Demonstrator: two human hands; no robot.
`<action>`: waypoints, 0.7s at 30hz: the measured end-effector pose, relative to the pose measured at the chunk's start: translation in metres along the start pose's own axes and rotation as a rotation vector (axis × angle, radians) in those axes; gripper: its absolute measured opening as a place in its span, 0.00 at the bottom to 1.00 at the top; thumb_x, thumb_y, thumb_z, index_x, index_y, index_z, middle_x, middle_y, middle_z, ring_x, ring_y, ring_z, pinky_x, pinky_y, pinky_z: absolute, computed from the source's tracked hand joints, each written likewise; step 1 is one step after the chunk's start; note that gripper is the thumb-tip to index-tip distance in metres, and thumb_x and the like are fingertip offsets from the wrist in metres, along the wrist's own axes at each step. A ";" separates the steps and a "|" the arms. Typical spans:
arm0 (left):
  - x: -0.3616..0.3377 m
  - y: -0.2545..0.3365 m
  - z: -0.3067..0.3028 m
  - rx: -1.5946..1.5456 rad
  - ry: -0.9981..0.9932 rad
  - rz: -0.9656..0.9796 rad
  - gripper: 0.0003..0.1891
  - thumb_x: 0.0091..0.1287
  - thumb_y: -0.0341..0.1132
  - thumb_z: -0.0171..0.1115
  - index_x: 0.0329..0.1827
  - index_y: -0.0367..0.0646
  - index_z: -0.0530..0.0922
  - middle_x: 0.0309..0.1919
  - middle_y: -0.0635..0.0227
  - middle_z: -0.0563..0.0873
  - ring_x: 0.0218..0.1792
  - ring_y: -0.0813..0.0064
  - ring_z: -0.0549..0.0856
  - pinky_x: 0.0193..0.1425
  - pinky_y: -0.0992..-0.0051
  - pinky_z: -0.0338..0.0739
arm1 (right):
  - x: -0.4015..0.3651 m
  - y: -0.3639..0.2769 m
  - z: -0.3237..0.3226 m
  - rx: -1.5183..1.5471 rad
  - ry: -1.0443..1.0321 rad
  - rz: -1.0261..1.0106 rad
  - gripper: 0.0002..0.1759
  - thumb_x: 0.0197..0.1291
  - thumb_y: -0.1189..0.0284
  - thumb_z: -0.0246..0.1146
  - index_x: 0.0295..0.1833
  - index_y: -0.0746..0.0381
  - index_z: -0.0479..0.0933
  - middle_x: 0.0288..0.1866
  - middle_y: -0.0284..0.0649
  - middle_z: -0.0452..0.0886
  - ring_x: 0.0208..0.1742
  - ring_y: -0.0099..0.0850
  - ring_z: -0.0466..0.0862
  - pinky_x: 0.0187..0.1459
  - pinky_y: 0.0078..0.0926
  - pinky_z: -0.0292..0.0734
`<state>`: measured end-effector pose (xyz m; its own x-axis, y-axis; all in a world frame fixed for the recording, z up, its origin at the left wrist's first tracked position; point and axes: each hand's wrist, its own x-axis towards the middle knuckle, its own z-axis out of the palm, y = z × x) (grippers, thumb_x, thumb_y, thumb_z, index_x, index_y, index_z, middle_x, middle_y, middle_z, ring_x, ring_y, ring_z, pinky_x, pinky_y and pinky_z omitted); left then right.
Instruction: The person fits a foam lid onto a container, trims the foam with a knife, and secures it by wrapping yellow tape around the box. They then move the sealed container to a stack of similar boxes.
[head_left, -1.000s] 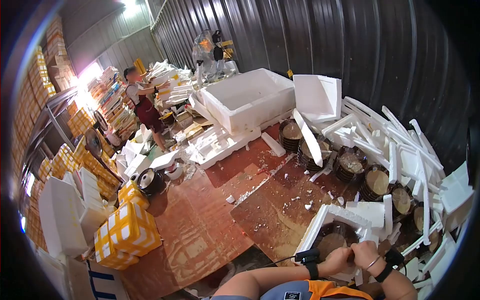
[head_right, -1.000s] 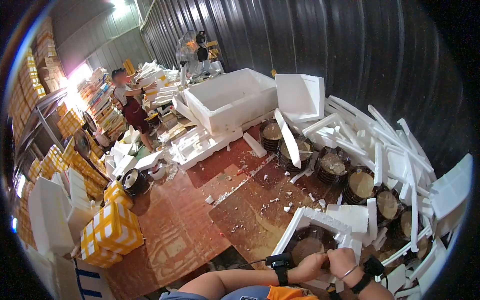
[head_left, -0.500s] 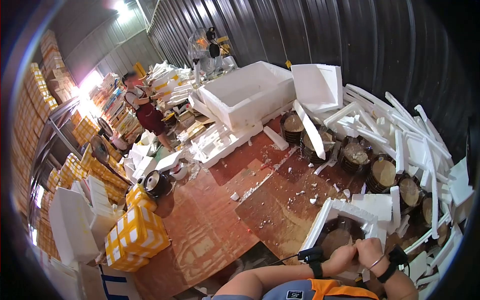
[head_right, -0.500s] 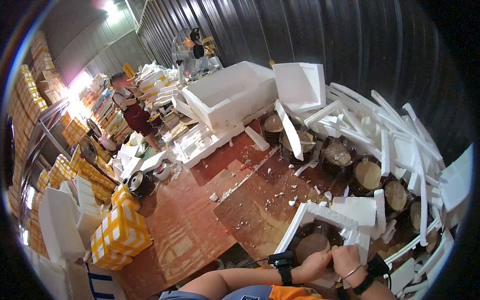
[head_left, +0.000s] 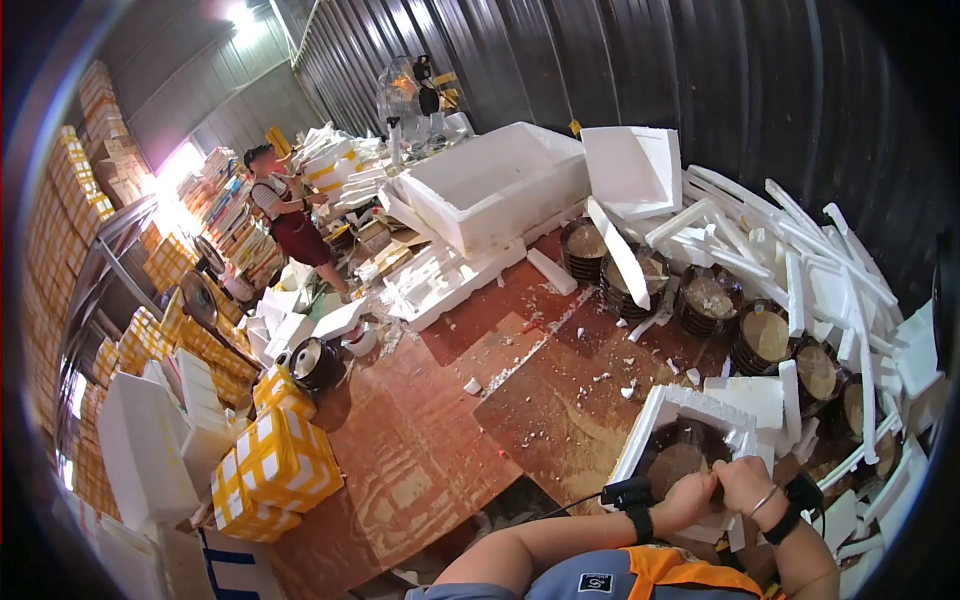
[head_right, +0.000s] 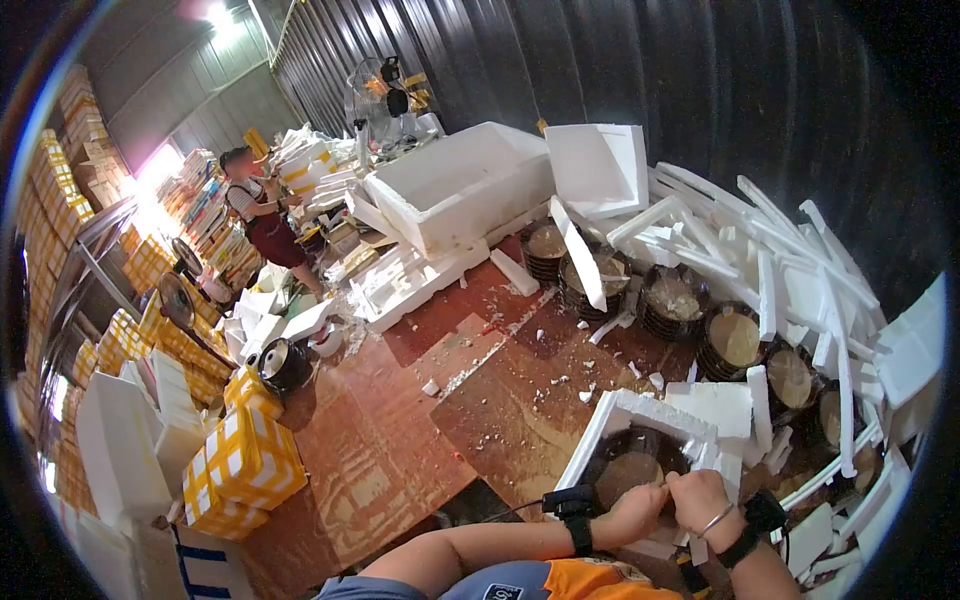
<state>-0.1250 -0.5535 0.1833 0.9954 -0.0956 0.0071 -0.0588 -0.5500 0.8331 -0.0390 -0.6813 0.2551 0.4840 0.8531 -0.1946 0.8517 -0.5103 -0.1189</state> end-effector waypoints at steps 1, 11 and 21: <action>0.000 0.000 0.000 -0.018 0.006 0.021 0.20 0.57 0.35 0.72 0.46 0.34 0.75 0.36 0.41 0.85 0.41 0.39 0.84 0.44 0.52 0.79 | -0.001 -0.002 -0.011 0.024 -0.063 0.031 0.09 0.50 0.72 0.64 0.39 0.60 0.79 0.28 0.51 0.84 0.35 0.51 0.87 0.42 0.47 0.81; -0.010 0.009 -0.009 -0.117 -0.012 0.089 0.23 0.59 0.34 0.71 0.53 0.36 0.71 0.39 0.43 0.83 0.44 0.40 0.83 0.46 0.54 0.78 | -0.021 -0.004 -0.023 0.140 -0.110 0.142 0.21 0.45 0.62 0.67 0.47 0.57 0.79 0.34 0.50 0.86 0.40 0.52 0.86 0.44 0.48 0.81; -0.043 0.004 -0.036 -0.163 -0.111 0.231 0.11 0.59 0.28 0.69 0.43 0.34 0.80 0.41 0.51 0.81 0.46 0.48 0.82 0.51 0.59 0.78 | -0.018 -0.011 -0.011 0.116 -0.016 0.122 0.09 0.45 0.63 0.73 0.32 0.54 0.86 0.34 0.39 0.87 0.40 0.41 0.87 0.44 0.38 0.82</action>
<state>-0.1649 -0.5216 0.2067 0.9422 -0.2975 0.1542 -0.2611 -0.3634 0.8943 -0.0549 -0.6898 0.2702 0.5783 0.7829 -0.2294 0.7576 -0.6197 -0.2051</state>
